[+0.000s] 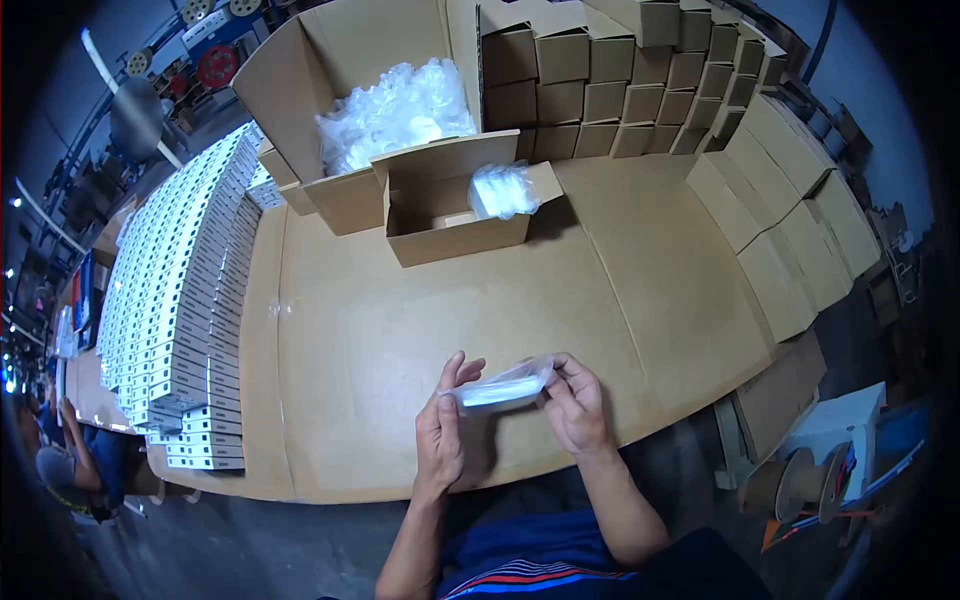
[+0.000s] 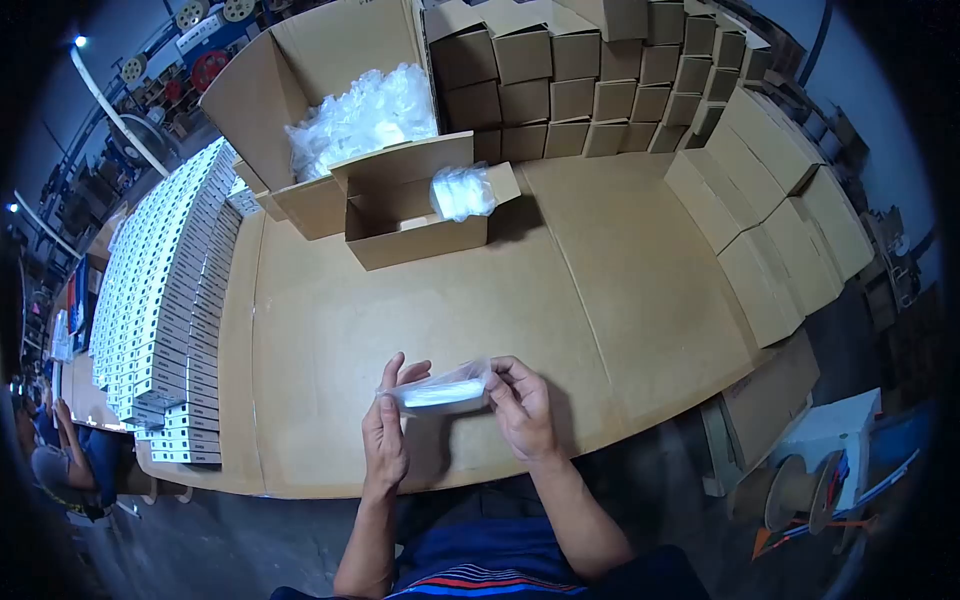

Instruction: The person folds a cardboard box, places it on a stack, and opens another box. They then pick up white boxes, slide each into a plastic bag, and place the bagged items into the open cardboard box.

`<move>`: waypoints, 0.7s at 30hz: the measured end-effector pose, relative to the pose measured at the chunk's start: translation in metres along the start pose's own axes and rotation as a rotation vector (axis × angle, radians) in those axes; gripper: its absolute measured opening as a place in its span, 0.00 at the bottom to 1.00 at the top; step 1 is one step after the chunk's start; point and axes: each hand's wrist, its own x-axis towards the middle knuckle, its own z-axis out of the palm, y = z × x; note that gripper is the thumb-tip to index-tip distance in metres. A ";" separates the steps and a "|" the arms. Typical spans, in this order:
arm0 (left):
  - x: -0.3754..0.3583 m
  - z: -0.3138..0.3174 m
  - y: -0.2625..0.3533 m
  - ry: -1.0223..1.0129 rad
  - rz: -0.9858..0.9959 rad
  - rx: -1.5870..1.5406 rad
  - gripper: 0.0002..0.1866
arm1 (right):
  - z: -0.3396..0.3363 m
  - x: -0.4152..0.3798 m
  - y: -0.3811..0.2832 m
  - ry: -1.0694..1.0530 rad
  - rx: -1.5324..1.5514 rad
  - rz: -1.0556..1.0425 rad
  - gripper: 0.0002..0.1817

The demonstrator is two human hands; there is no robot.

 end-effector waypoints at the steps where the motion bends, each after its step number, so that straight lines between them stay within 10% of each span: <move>1: 0.000 -0.001 -0.004 -0.011 0.006 -0.029 0.33 | 0.002 0.002 -0.004 -0.022 -0.036 -0.027 0.09; 6: -0.001 0.005 -0.008 0.112 -0.178 -0.184 0.33 | 0.025 0.000 -0.005 -0.040 -0.065 -0.127 0.23; 21: -0.004 0.003 -0.004 0.052 -0.361 -0.233 0.16 | 0.004 0.000 -0.005 -0.201 -0.563 -0.110 0.13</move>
